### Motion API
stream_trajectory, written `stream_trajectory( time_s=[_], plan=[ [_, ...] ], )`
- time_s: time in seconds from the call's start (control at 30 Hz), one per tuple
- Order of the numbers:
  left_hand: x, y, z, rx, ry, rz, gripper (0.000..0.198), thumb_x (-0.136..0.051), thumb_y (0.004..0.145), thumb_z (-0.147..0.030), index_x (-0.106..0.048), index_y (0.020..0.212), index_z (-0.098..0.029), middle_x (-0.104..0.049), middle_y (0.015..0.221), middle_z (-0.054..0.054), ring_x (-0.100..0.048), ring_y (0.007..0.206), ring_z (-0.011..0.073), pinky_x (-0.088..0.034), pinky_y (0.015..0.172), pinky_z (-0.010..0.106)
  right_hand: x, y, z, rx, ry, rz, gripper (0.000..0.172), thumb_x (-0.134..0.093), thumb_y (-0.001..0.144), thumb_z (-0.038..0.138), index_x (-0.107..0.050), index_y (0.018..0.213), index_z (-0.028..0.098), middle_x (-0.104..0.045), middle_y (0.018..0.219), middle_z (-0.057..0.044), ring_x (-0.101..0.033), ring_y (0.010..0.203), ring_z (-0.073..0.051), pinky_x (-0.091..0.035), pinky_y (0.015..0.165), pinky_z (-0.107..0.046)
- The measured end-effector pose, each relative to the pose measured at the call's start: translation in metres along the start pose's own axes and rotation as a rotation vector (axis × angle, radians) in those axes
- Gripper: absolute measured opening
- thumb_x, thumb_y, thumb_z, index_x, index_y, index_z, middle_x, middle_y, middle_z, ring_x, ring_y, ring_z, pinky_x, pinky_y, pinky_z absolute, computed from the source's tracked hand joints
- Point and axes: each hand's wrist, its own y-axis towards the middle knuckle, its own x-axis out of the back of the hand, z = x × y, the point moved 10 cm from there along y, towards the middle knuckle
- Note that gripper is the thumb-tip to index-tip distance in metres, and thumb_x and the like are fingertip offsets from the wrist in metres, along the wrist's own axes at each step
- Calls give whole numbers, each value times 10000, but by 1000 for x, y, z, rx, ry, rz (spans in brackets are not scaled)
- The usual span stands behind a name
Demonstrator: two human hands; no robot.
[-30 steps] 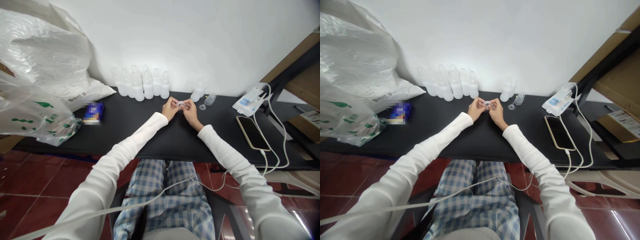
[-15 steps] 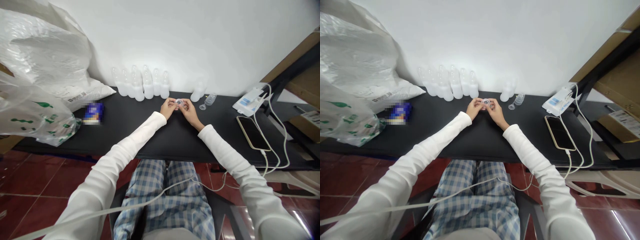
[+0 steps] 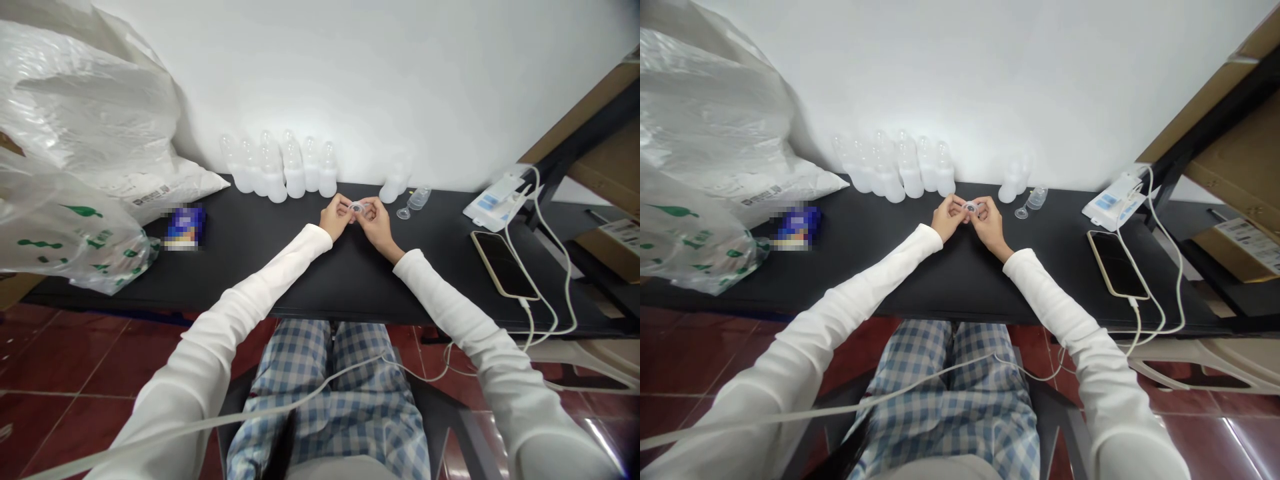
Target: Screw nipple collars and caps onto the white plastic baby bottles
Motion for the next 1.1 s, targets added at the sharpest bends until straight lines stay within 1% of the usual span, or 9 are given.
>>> stream_trajectory(
  time_s=[0.13,0.23,0.37,0.5,0.63,0.77,0.9,1.0,1.1],
  plan=[
    [1,-1,-3,5,-2,-6,232,-780,817,-134,-558,846,-196,-664,655,-59,-644,560,79,-552,624,214,0,-1,3,-6,-5,3,485,-686,823,704,-582,993,262,-576,730,36,-456,584,-118,-394,571,-281],
    [3,-2,0,40,-39,-25,239,-767,846,-147,-534,822,-195,-645,625,-66,-630,529,74,-541,593,206,-1,-3,7,-4,-3,17,487,-637,866,708,-617,1024,247,-615,754,18,-512,630,-129,-448,621,-291],
    [2,-2,0,62,-98,-42,215,-745,878,-154,-536,842,-190,-630,602,-74,-635,523,73,-543,587,198,0,-3,12,27,0,23,501,-561,922,706,-642,1056,231,-670,803,-9,-575,682,-141,-497,679,-305],
    [-1,-4,-4,58,-79,-14,205,-700,893,-101,-528,830,-192,-618,586,-83,-628,507,74,-530,552,192,3,-3,11,47,-9,-2,494,-585,912,699,-654,1025,223,-690,808,-16,-572,672,-142,-486,648,-301],
    [0,-6,-10,26,4,-7,247,-722,868,-101,-510,788,-200,-599,566,-95,-604,482,62,-495,519,174,4,-3,8,51,-2,-10,444,-615,909,657,-661,980,222,-689,802,-15,-570,681,-146,-459,636,-302],
    [1,-7,-10,18,38,-6,257,-715,856,-85,-503,773,-204,-591,553,-92,-600,479,71,-489,520,183,3,-3,3,33,4,-11,415,-657,888,641,-655,954,230,-660,758,8,-552,663,-139,-439,634,-300],
    [-2,-6,-6,12,23,19,240,-747,850,-143,-521,791,-200,-610,578,-83,-605,489,71,-497,531,186,3,-1,0,22,22,-7,468,-671,857,692,-642,942,232,-610,699,29,-510,619,-126,-418,603,-287],
    [-2,-1,0,22,-40,22,234,-775,845,-214,-542,827,-198,-623,595,-74,-615,508,73,-512,544,185,3,-1,0,15,37,0,511,-657,851,732,-633,967,236,-600,707,28,-511,616,-123,-433,601,-287],
    [1,4,7,39,-167,9,229,-787,830,-243,-571,896,-201,-656,631,-58,-660,590,91,-555,616,204,-1,0,2,19,105,45,568,-662,835,761,-594,1108,268,-611,790,26,-543,649,-127,-477,627,-294]
  ],
)
